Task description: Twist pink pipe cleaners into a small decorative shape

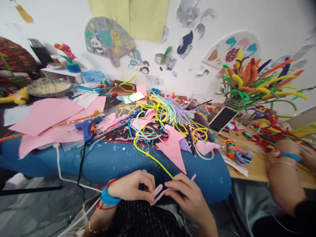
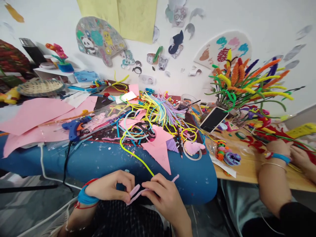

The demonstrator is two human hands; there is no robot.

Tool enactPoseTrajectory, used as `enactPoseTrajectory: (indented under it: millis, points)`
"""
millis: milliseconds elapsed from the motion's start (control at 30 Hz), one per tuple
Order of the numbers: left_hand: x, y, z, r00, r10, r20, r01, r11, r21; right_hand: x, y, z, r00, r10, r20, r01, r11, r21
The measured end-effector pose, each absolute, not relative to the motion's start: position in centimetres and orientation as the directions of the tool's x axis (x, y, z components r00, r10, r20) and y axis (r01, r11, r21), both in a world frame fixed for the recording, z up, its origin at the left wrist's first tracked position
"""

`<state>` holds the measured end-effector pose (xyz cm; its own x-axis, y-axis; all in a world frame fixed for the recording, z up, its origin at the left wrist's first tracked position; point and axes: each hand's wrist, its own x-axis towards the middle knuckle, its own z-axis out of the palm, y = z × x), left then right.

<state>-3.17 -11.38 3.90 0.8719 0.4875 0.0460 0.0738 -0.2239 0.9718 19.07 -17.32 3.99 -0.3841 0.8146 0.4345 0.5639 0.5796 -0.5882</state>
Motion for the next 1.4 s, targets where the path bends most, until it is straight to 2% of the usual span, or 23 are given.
enactPoseTrajectory:
  millis: [200,333,467,600,667,733,833,933,1133,1400]
  points:
    - [-3.3,-11.2,3.2,0.916,0.4,0.03,0.086,-0.269,0.959,18.7,-17.2,4.0,-0.536,0.736,0.413,0.642,0.673,-0.367]
    - [-3.4,-10.8,3.2,0.929,0.369,0.015,0.068,-0.21,0.975,18.5,-17.2,4.0,-0.559,0.704,0.439,0.644,0.702,-0.304]
    - [-3.6,-10.5,2.9,0.949,0.314,-0.01,0.028,-0.051,0.998,18.2,-17.4,4.0,-0.544,0.7,0.462,0.631,0.704,-0.324]
    - [-3.6,-10.8,2.3,0.943,0.322,-0.086,0.014,0.218,0.976,17.9,-17.6,3.6,-0.503,0.684,0.528,0.622,0.711,-0.328]
    - [-3.5,-11.2,2.2,0.925,0.367,-0.096,-0.032,0.326,0.945,17.4,-17.6,3.4,-0.456,0.697,0.553,0.61,0.697,-0.376]
    - [-3.3,-11.5,2.3,0.881,0.469,-0.06,-0.121,0.345,0.931,16.7,-17.6,3.3,-0.356,0.756,0.549,0.59,0.638,-0.495]
    - [-3.0,-12.0,2.7,0.724,0.689,0.033,-0.268,0.237,0.934,15.4,-17.6,3.1,-0.12,0.883,0.454,0.525,0.445,-0.725]
    - [-2.8,-12.5,3.2,0.568,0.822,0.047,-0.299,0.152,0.942,14.2,-17.5,2.7,0.004,0.949,0.317,0.436,0.283,-0.854]
    - [-2.4,-13.1,4.0,0.423,0.905,-0.049,-0.151,0.124,0.981,13.8,-17.5,2.3,-0.007,0.991,0.135,0.309,0.131,-0.942]
    - [-2.6,-12.6,3.3,0.499,0.867,0.016,-0.318,0.166,0.934,13.8,-17.6,2.1,-0.071,0.993,-0.095,0.011,-0.094,-0.996]
